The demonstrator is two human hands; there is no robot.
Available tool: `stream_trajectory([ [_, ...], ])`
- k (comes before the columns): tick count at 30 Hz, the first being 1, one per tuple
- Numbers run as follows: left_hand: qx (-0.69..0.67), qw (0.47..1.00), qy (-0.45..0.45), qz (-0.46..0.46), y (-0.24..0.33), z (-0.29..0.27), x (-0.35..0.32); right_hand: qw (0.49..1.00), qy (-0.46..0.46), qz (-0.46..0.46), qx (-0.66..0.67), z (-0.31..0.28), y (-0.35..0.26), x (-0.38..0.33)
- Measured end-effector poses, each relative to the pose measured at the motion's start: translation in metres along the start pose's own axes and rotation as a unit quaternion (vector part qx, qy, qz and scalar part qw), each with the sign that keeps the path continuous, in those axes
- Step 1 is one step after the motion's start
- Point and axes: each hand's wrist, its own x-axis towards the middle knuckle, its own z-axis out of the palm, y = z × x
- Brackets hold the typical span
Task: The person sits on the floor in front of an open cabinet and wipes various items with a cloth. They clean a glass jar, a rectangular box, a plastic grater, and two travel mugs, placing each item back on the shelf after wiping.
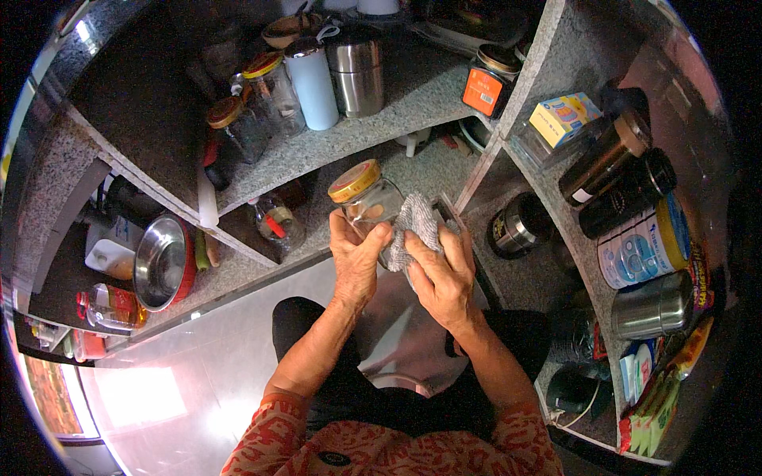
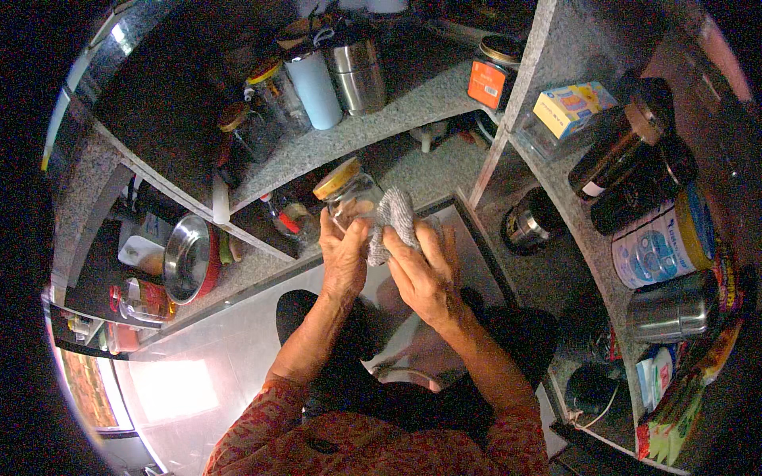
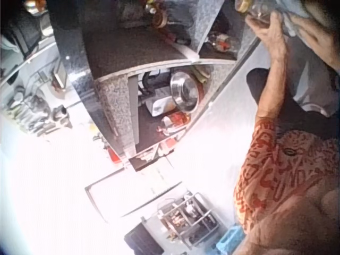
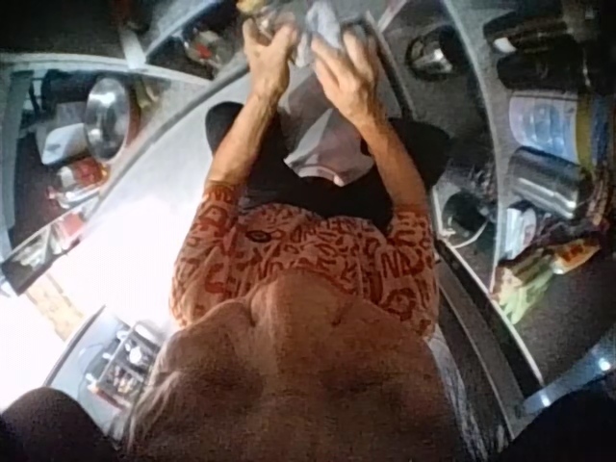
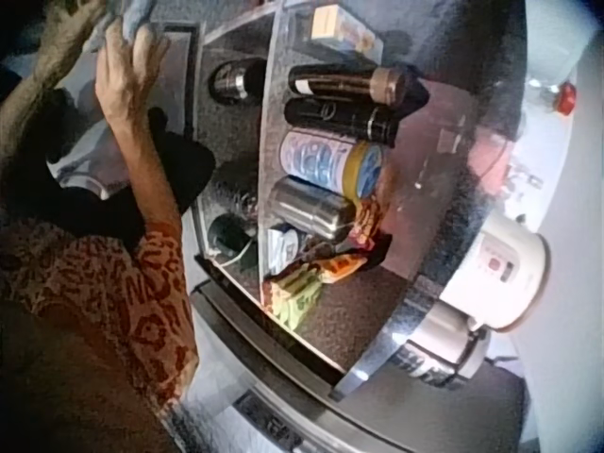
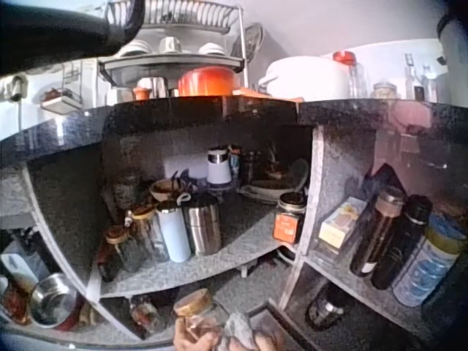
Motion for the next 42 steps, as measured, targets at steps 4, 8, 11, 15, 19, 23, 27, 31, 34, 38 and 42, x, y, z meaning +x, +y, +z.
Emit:
stream_trajectory([
  [4,0.011,1.0,0.001,0.026,0.003,0.007,0.002,0.999,-0.044,0.006,-0.005,-0.004,-0.002,-0.005],
  [8,0.1,0.991,0.016,0.086,-0.006,0.006,0.018,0.992,-0.122,0.015,0.006,-0.011,-0.001,-0.005],
  [11,0.214,0.969,0.01,0.123,-0.013,0.01,0.046,0.993,-0.107,0.047,0.012,-0.02,0.002,0.003],
  [15,0.354,0.91,0.05,0.207,-0.041,0.03,0.105,0.991,-0.118,0.059,0.007,-0.029,0.002,0.012],
  [19,0.335,0.907,0.076,0.243,-0.052,0.059,0.148,0.988,-0.147,0.039,-0.004,-0.03,0.003,0.015],
  [23,0.355,0.887,0.113,0.273,-0.064,0.077,0.176,0.985,-0.168,0.03,-0.003,-0.028,0.008,0.012],
  [27,0.368,0.877,0.13,0.281,-0.069,0.077,0.2,0.982,-0.189,0.024,0.002,-0.026,0.012,0.011],
  [31,0.39,0.857,0.151,0.302,-0.073,0.083,0.205,0.981,-0.191,0.021,0.009,-0.029,0.016,0.015],
  [34,0.419,0.835,0.164,0.318,-0.078,0.087,0.206,0.981,-0.194,0.015,-0.008,-0.031,0.016,0.012],
  [38,0.409,0.83,0.168,0.34,-0.076,0.087,0.205,0.976,-0.214,0.023,-0.001,-0.024,0.016,0.008],
  [42,0.364,0.822,0.192,0.394,-0.081,0.091,0.194,0.974,-0.226,0.031,-0.002,-0.026,0.013,0.011],
])
